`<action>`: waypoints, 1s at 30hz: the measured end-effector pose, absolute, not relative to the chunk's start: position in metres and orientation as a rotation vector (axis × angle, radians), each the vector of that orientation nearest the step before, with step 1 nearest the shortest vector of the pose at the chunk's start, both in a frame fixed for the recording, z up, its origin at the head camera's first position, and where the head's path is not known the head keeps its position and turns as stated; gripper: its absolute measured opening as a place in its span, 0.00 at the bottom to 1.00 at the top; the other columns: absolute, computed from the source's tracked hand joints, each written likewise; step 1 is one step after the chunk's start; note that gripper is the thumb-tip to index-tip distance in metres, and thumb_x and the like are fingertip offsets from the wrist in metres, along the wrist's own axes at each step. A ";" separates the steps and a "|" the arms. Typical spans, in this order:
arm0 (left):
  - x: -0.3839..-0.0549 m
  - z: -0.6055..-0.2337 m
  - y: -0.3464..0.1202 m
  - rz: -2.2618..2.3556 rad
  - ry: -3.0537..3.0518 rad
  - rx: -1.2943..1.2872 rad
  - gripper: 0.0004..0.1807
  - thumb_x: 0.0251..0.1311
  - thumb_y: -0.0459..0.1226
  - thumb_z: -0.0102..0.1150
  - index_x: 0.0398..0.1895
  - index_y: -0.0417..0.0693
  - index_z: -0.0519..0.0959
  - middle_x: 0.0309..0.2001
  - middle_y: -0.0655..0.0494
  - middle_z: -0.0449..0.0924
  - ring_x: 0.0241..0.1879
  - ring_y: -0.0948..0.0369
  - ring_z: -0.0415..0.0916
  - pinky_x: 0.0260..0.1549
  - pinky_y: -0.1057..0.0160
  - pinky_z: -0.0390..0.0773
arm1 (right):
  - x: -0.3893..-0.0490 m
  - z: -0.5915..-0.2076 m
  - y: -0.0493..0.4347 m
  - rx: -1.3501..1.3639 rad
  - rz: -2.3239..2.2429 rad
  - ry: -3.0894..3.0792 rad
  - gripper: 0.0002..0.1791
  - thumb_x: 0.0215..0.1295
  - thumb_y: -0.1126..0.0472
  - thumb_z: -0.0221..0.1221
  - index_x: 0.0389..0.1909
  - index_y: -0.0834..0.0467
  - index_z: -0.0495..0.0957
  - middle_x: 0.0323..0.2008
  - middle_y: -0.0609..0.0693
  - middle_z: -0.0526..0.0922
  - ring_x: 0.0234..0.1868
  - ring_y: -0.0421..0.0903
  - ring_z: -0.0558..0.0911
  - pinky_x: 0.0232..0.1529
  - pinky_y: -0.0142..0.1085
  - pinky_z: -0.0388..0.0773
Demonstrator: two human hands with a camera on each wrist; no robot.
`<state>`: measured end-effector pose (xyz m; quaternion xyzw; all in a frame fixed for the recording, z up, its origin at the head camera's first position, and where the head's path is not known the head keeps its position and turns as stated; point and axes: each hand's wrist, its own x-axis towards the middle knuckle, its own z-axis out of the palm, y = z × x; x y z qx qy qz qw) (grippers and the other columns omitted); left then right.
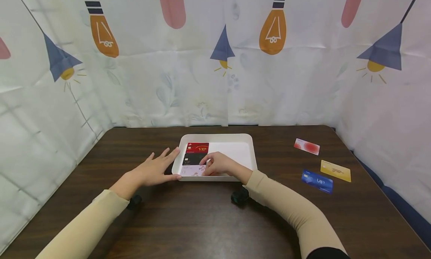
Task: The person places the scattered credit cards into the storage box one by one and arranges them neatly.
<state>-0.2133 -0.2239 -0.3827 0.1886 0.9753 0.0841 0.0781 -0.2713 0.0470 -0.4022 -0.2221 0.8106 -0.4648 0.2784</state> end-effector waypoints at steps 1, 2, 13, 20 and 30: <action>-0.213 -0.383 -0.224 0.250 2.921 0.563 0.58 0.62 0.69 0.55 0.83 0.44 0.48 0.79 0.45 0.54 0.79 0.40 0.46 0.68 0.25 0.44 | -0.271 -0.402 0.047 -0.607 -1.235 2.184 0.19 0.61 0.69 0.69 0.53 0.64 0.81 0.27 0.51 0.82 0.22 0.42 0.72 0.20 0.26 0.68; -0.213 -0.383 -0.224 0.249 2.921 0.562 0.58 0.62 0.69 0.55 0.83 0.44 0.48 0.80 0.45 0.54 0.79 0.40 0.46 0.68 0.25 0.44 | -0.271 -0.402 0.046 -0.623 -1.223 2.197 0.18 0.61 0.69 0.69 0.52 0.64 0.81 0.28 0.51 0.82 0.21 0.42 0.72 0.20 0.26 0.68; -0.212 -0.383 -0.225 0.240 2.926 0.569 0.58 0.62 0.70 0.55 0.83 0.44 0.47 0.80 0.45 0.54 0.79 0.40 0.46 0.68 0.26 0.44 | -0.271 -0.405 0.043 -0.690 -1.161 2.264 0.15 0.60 0.70 0.69 0.48 0.62 0.84 0.26 0.49 0.80 0.19 0.41 0.69 0.17 0.27 0.65; -0.213 -0.384 -0.225 0.245 2.928 0.573 0.58 0.62 0.70 0.55 0.83 0.44 0.47 0.79 0.45 0.54 0.79 0.41 0.46 0.68 0.26 0.44 | -0.270 -0.401 0.045 -0.691 -1.164 2.274 0.15 0.59 0.69 0.71 0.47 0.61 0.85 0.27 0.50 0.81 0.20 0.42 0.71 0.19 0.28 0.68; -0.214 -0.385 -0.225 0.245 2.923 0.564 0.59 0.62 0.70 0.55 0.83 0.44 0.47 0.80 0.45 0.52 0.79 0.40 0.46 0.68 0.25 0.43 | -0.269 -0.382 0.060 -0.723 -1.189 2.347 0.15 0.65 0.65 0.68 0.52 0.63 0.83 0.30 0.52 0.81 0.25 0.47 0.83 0.33 0.38 0.86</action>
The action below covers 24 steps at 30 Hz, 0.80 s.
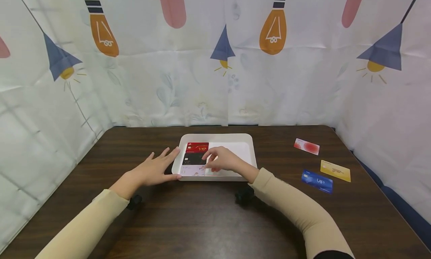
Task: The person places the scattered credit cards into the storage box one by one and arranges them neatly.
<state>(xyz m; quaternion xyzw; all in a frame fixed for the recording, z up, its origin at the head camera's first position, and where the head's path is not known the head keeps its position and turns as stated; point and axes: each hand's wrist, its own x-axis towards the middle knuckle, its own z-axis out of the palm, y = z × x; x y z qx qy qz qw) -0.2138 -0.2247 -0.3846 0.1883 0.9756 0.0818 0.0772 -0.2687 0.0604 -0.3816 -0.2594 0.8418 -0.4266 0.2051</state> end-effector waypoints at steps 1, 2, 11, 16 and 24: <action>-0.214 -0.385 -0.225 0.247 2.923 0.564 0.59 0.62 0.70 0.55 0.83 0.44 0.47 0.80 0.45 0.52 0.79 0.40 0.46 0.68 0.25 0.43 | -0.268 -0.379 0.063 -0.749 -1.182 2.368 0.15 0.66 0.65 0.67 0.52 0.63 0.83 0.31 0.51 0.81 0.25 0.47 0.83 0.32 0.38 0.85; -0.213 -0.385 -0.225 0.247 2.922 0.563 0.59 0.61 0.70 0.55 0.83 0.44 0.47 0.80 0.45 0.52 0.79 0.41 0.46 0.68 0.26 0.43 | -0.268 -0.377 0.066 -0.777 -1.177 2.386 0.14 0.67 0.66 0.67 0.52 0.64 0.83 0.31 0.51 0.82 0.26 0.48 0.84 0.32 0.39 0.85; -0.215 -0.385 -0.226 0.259 2.922 0.572 0.59 0.62 0.69 0.57 0.84 0.44 0.46 0.80 0.45 0.53 0.79 0.40 0.45 0.68 0.25 0.42 | -0.264 -0.364 0.100 -0.846 -1.259 2.504 0.12 0.71 0.67 0.62 0.51 0.66 0.83 0.36 0.53 0.83 0.32 0.58 0.86 0.38 0.49 0.86; -0.214 -0.384 -0.226 0.239 2.920 0.583 0.59 0.63 0.69 0.56 0.84 0.44 0.46 0.80 0.45 0.53 0.79 0.41 0.45 0.68 0.25 0.43 | -0.264 -0.364 0.122 -0.882 -1.298 2.599 0.11 0.73 0.66 0.61 0.51 0.65 0.83 0.40 0.54 0.84 0.35 0.57 0.86 0.36 0.45 0.85; -0.212 -0.382 -0.225 0.233 2.922 0.577 0.58 0.63 0.68 0.56 0.83 0.44 0.46 0.80 0.46 0.52 0.79 0.41 0.45 0.69 0.26 0.43 | -0.271 -0.362 0.163 -0.952 -1.278 2.650 0.12 0.73 0.65 0.61 0.55 0.62 0.82 0.42 0.54 0.85 0.38 0.59 0.86 0.37 0.40 0.82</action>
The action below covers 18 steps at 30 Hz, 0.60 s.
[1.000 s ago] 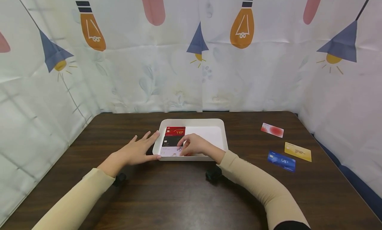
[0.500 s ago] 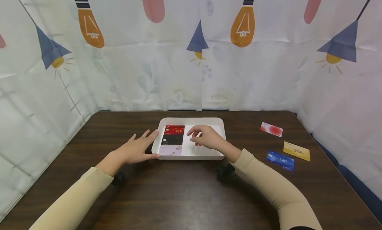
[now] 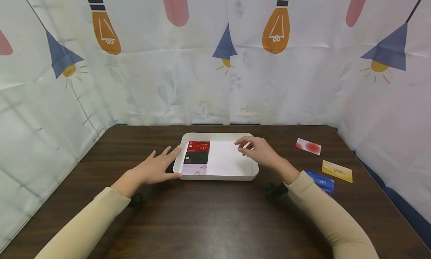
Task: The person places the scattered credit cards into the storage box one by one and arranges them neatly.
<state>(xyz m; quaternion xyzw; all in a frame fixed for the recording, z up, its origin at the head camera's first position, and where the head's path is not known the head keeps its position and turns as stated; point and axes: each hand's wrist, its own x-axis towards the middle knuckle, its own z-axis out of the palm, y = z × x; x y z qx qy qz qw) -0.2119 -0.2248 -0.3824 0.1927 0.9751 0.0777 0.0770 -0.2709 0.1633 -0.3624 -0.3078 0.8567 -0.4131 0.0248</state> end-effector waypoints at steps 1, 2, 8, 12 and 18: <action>-0.212 -0.382 -0.225 0.231 2.923 0.579 0.58 0.63 0.68 0.56 0.83 0.44 0.46 0.80 0.46 0.52 0.79 0.42 0.45 0.69 0.27 0.43 | -0.272 -0.363 0.169 -0.946 -1.276 2.654 0.13 0.73 0.65 0.61 0.55 0.62 0.82 0.42 0.55 0.85 0.39 0.59 0.86 0.38 0.40 0.82; -0.212 -0.382 -0.225 0.229 2.924 0.579 0.58 0.63 0.68 0.56 0.83 0.44 0.46 0.80 0.46 0.52 0.79 0.42 0.45 0.69 0.27 0.44 | -0.273 -0.363 0.174 -0.935 -1.279 2.657 0.13 0.74 0.65 0.61 0.56 0.62 0.81 0.42 0.57 0.84 0.39 0.60 0.86 0.38 0.40 0.82; -0.210 -0.383 -0.227 0.234 2.921 0.572 0.58 0.63 0.68 0.56 0.83 0.44 0.47 0.80 0.46 0.52 0.79 0.41 0.45 0.69 0.26 0.43 | -0.279 -0.366 0.200 -0.824 -1.333 2.699 0.14 0.74 0.64 0.61 0.57 0.64 0.80 0.45 0.62 0.84 0.40 0.59 0.85 0.42 0.50 0.85; -0.210 -0.382 -0.226 0.251 2.922 0.583 0.58 0.63 0.67 0.57 0.83 0.43 0.48 0.80 0.45 0.53 0.79 0.41 0.46 0.69 0.26 0.43 | -0.281 -0.364 0.219 -0.787 -1.352 2.736 0.15 0.75 0.63 0.60 0.58 0.63 0.80 0.46 0.63 0.83 0.42 0.61 0.84 0.45 0.50 0.84; -0.211 -0.382 -0.225 0.237 2.928 0.593 0.58 0.63 0.68 0.56 0.83 0.43 0.47 0.80 0.45 0.53 0.79 0.41 0.45 0.69 0.26 0.43 | -0.286 -0.361 0.250 -0.815 -1.249 2.842 0.15 0.76 0.65 0.59 0.59 0.63 0.79 0.46 0.62 0.83 0.39 0.43 0.84 0.42 0.37 0.84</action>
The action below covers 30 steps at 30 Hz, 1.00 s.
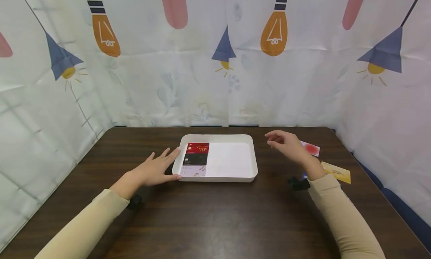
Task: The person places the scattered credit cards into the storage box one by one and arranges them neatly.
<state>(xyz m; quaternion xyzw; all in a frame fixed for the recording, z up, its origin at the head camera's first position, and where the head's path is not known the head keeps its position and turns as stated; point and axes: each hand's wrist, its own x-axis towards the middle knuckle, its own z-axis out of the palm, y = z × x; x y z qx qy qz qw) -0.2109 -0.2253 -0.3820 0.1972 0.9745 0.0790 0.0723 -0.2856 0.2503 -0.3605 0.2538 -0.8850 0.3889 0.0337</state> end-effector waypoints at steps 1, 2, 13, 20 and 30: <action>-0.211 -0.382 -0.225 0.233 2.929 0.593 0.58 0.63 0.68 0.56 0.83 0.44 0.47 0.80 0.46 0.53 0.79 0.41 0.45 0.69 0.26 0.43 | -0.287 -0.360 0.255 0.771 1.172 -2.722 0.15 0.76 0.65 0.59 0.59 0.64 0.79 0.45 0.62 0.83 0.38 0.42 0.84 0.42 0.36 0.83; -0.211 -0.383 -0.226 0.229 2.931 0.594 0.58 0.63 0.69 0.55 0.83 0.44 0.47 0.80 0.46 0.52 0.79 0.41 0.45 0.69 0.26 0.43 | -0.288 -0.360 0.259 0.757 1.151 -2.725 0.15 0.76 0.65 0.59 0.59 0.64 0.79 0.45 0.62 0.84 0.39 0.43 0.84 0.41 0.35 0.83; -0.210 -0.384 -0.227 0.228 2.930 0.594 0.58 0.63 0.69 0.54 0.83 0.44 0.47 0.81 0.47 0.51 0.79 0.42 0.45 0.69 0.26 0.42 | -0.296 -0.370 0.303 0.392 1.000 -2.726 0.17 0.75 0.59 0.62 0.56 0.67 0.80 0.44 0.63 0.85 0.35 0.34 0.79 0.34 0.30 0.78; -0.210 -0.384 -0.228 0.240 2.935 0.586 0.58 0.63 0.70 0.54 0.83 0.44 0.47 0.81 0.47 0.51 0.79 0.42 0.45 0.69 0.26 0.42 | -0.305 -0.380 0.333 0.195 0.986 -2.755 0.23 0.78 0.53 0.58 0.58 0.70 0.77 0.50 0.71 0.80 0.47 0.59 0.80 0.45 0.49 0.78; -0.211 -0.383 -0.228 0.223 2.941 0.591 0.58 0.63 0.70 0.54 0.84 0.45 0.46 0.80 0.46 0.52 0.79 0.42 0.45 0.69 0.26 0.42 | -0.309 -0.390 0.372 0.090 0.962 -2.975 0.34 0.76 0.50 0.58 0.65 0.76 0.66 0.53 0.77 0.72 0.51 0.71 0.73 0.51 0.64 0.72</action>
